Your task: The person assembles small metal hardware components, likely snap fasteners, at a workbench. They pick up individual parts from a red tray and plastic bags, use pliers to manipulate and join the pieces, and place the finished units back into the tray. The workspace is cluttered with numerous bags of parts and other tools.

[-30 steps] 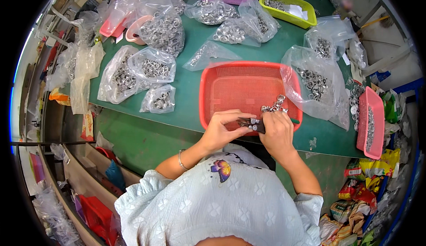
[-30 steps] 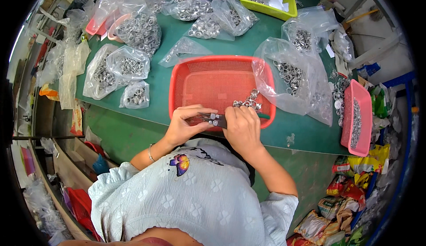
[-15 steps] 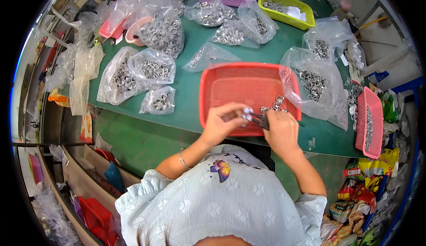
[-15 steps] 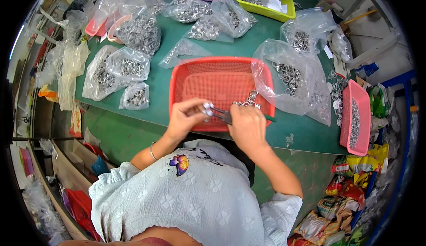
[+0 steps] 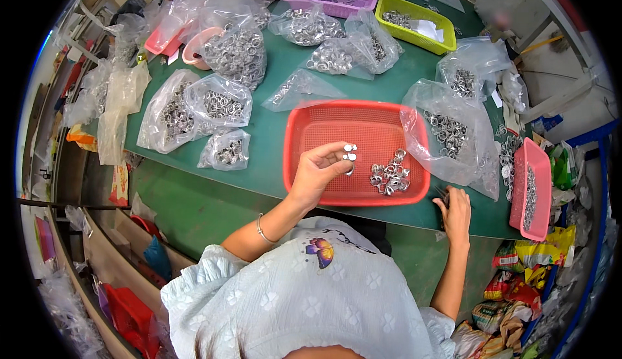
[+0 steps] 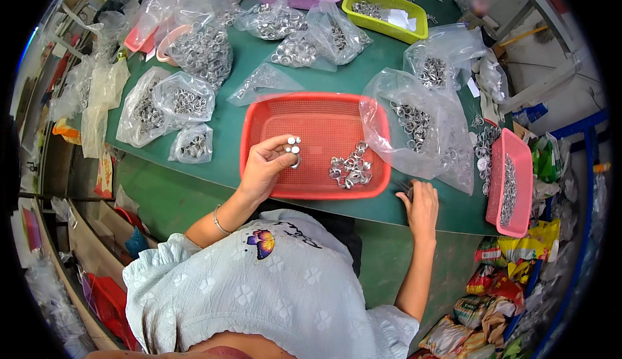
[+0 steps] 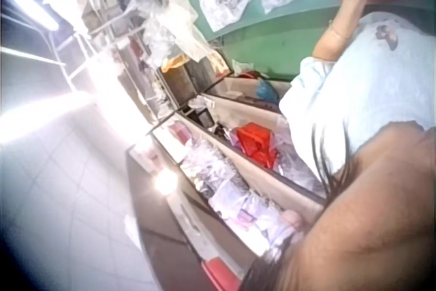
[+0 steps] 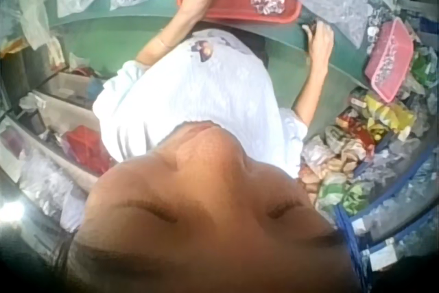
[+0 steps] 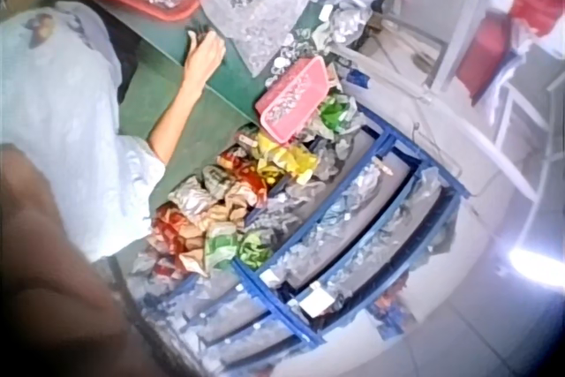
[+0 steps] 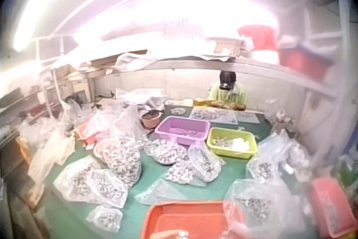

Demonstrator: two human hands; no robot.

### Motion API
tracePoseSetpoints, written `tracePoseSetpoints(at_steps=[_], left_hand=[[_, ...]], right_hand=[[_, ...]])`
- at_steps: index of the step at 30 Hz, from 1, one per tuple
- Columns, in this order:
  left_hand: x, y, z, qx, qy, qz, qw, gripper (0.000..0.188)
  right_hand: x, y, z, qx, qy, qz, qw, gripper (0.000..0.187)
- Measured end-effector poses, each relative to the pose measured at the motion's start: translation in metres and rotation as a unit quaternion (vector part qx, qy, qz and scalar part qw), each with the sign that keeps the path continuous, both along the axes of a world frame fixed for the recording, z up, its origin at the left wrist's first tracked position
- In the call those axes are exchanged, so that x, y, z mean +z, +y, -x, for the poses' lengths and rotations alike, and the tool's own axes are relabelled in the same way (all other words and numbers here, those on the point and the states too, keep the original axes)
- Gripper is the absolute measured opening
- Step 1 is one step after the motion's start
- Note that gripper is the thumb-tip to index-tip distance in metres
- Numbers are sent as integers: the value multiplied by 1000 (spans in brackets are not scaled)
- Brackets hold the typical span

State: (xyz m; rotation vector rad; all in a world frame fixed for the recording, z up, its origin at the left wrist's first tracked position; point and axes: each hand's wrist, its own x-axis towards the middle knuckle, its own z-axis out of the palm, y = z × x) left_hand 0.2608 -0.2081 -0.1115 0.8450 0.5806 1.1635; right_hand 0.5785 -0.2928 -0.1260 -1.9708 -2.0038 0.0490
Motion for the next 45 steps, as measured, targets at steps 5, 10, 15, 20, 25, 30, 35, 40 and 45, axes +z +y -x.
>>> tracePoseSetpoints(at_steps=[5, 10, 15, 20, 25, 30, 35, 40, 45], left_hand=[[5, -4, -7, 10, 29, -3, 1000, 29], [8, -8, -15, 28, 61, -22, 997, 30], [14, -11, -32, 11, 91, -87, 992, 30], [21, -16, -44, -6, 146, -162, 976, 33], [23, -16, -45, -16, 129, -86, 988, 34], [35, -6, -29, -110, 223, -137, 959, 36], [44, 0, -22, -93, 386, -367, 841, 43], [56, -9, -23, -53, 518, -438, 733, 43], [64, -3, -22, -77, 546, -427, 717, 33]], right_hand=[[-12, 7, -15, 38, 13, -48, 998, 49], [-3, 10, -6, 29, 18, -89, 995, 30], [30, 9, 89, 48, 345, -181, 920, 7], [21, 28, 130, 109, 652, 56, 748, 28], [19, 32, 134, 130, 731, 54, 668, 17], [34, 30, 120, 101, 732, 132, 661, 14], [32, 31, 122, 96, 717, 122, 679, 15], [29, 30, 130, 84, 616, 53, 782, 16], [33, 32, 134, 87, 571, -4, 816, 14]])
